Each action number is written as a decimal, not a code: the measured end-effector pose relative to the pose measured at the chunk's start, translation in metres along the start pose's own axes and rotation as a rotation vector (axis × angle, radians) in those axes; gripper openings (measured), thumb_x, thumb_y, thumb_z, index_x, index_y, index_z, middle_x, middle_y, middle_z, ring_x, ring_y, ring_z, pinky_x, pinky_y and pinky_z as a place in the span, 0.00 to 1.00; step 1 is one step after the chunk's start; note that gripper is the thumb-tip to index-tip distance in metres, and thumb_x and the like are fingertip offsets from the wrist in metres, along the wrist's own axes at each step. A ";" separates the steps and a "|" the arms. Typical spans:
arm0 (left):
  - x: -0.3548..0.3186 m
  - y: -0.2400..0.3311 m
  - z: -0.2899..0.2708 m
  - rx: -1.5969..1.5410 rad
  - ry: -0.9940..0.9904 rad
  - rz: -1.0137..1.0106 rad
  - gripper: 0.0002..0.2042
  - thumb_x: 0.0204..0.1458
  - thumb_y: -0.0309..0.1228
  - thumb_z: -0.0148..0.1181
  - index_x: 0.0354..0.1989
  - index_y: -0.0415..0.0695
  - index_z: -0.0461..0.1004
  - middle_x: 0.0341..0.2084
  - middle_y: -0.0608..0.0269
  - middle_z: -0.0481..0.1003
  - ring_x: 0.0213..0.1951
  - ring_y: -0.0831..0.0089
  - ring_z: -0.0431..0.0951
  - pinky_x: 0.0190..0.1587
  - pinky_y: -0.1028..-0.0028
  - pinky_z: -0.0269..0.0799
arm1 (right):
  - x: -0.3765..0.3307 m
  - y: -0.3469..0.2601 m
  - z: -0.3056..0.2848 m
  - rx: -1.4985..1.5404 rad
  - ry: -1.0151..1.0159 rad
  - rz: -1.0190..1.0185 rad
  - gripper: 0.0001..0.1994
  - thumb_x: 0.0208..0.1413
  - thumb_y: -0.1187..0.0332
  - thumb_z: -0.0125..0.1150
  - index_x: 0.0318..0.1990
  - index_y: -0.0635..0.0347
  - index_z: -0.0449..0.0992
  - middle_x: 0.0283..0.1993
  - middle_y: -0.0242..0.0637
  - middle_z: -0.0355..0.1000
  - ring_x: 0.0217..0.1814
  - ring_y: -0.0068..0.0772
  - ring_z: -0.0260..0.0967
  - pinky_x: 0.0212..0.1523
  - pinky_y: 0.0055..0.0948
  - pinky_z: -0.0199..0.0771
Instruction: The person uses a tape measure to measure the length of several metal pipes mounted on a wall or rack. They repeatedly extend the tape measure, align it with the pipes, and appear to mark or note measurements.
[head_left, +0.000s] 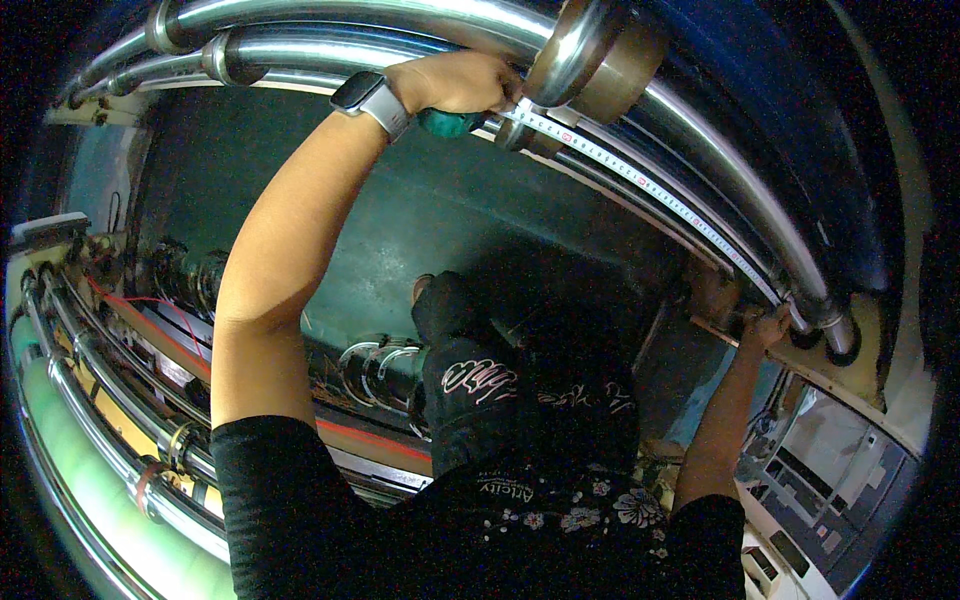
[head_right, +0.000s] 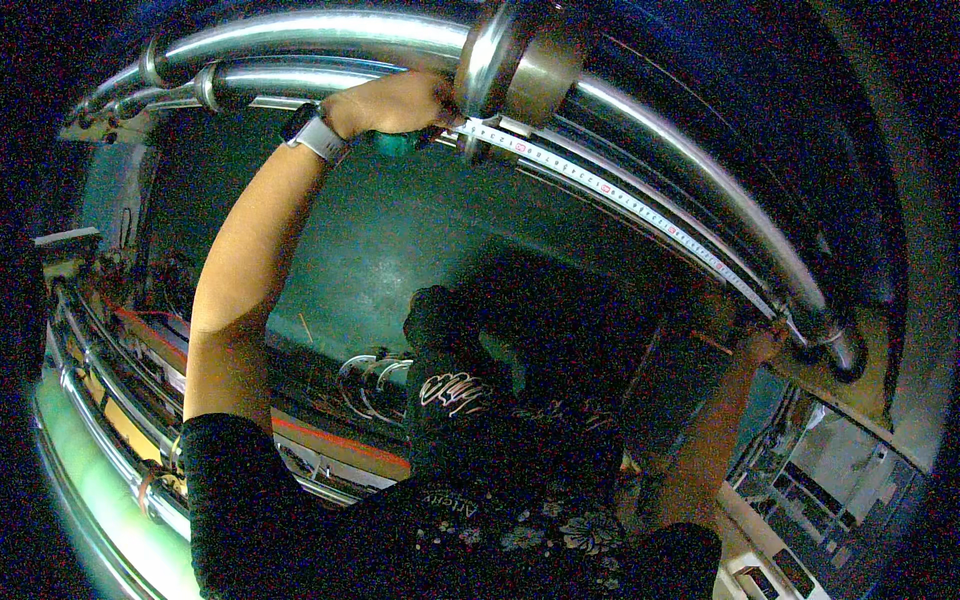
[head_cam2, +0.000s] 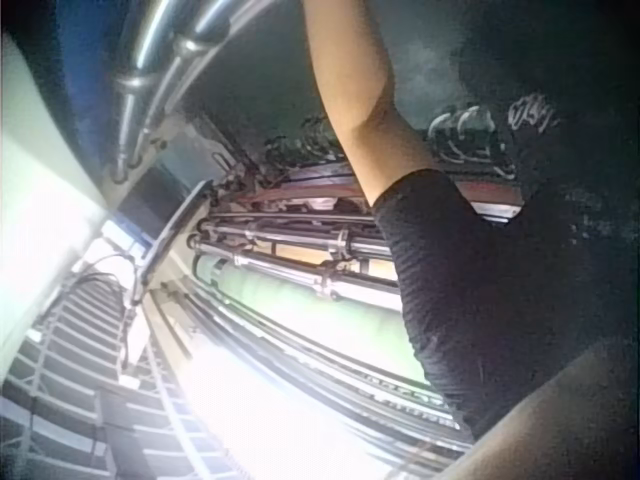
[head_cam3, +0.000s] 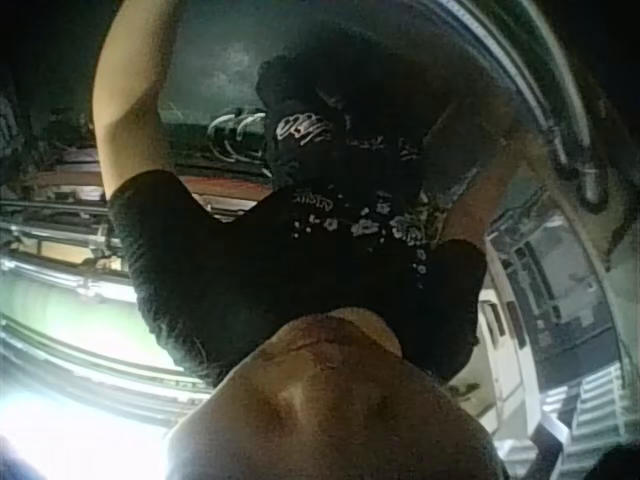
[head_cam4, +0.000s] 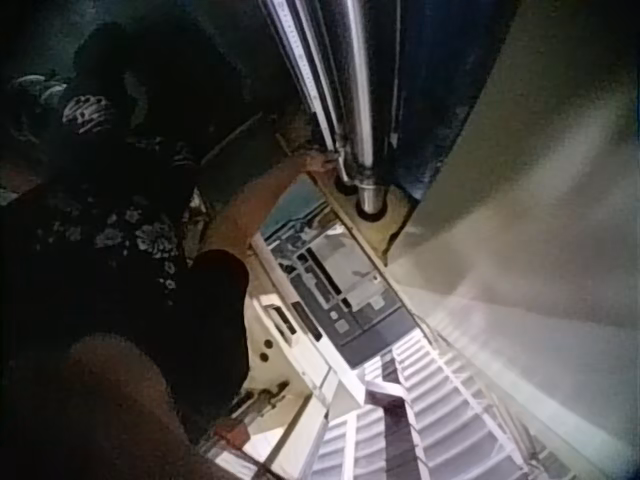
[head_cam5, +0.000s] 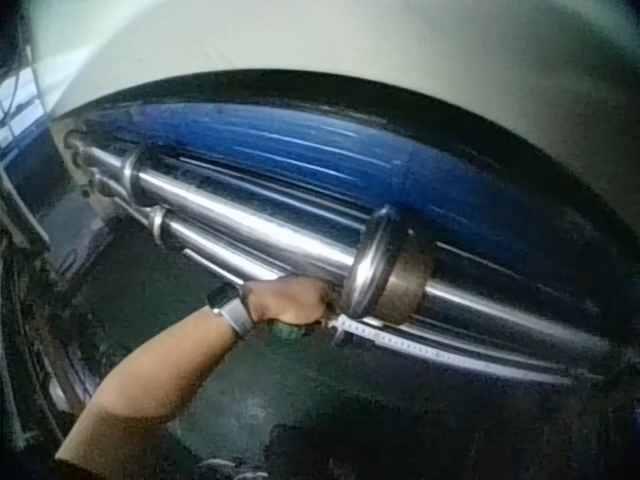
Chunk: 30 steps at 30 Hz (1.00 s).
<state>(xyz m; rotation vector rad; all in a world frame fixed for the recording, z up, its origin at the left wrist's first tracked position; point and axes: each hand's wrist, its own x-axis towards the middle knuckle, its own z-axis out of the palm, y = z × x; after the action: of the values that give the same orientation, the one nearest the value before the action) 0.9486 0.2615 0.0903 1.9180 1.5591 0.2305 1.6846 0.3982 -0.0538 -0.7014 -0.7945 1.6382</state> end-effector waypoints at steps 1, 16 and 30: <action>0.002 -0.001 0.001 0.002 0.009 0.020 0.14 0.46 0.37 0.48 0.33 0.37 0.71 0.29 0.48 0.72 0.32 0.57 0.72 0.37 0.66 0.66 | -0.004 0.000 0.005 0.043 0.011 0.017 0.17 0.54 0.55 0.38 0.39 0.59 0.66 0.43 0.40 0.64 0.41 0.39 0.62 0.38 0.39 0.67; -0.004 -0.004 0.002 0.008 -0.008 -0.012 0.13 0.45 0.33 0.48 0.36 0.39 0.71 0.31 0.49 0.72 0.35 0.57 0.72 0.40 0.66 0.65 | 0.016 0.035 -0.029 -1.078 0.326 -0.463 0.23 0.51 0.53 0.46 0.50 0.56 0.57 0.40 0.41 0.65 0.27 0.35 0.65 0.21 0.32 0.69; -0.003 -0.010 0.005 0.027 0.045 0.043 0.13 0.46 0.34 0.48 0.35 0.38 0.71 0.30 0.48 0.72 0.34 0.56 0.72 0.38 0.66 0.66 | 0.006 0.030 0.015 -0.530 0.553 -0.356 0.27 0.47 0.54 0.52 0.52 0.58 0.54 0.43 0.41 0.60 0.38 0.35 0.59 0.32 0.31 0.66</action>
<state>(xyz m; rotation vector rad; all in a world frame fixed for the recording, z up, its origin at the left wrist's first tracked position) 0.9419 0.2581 0.0813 1.9816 1.5586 0.2745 1.6539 0.3976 -0.0691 -1.2385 -0.8816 0.8434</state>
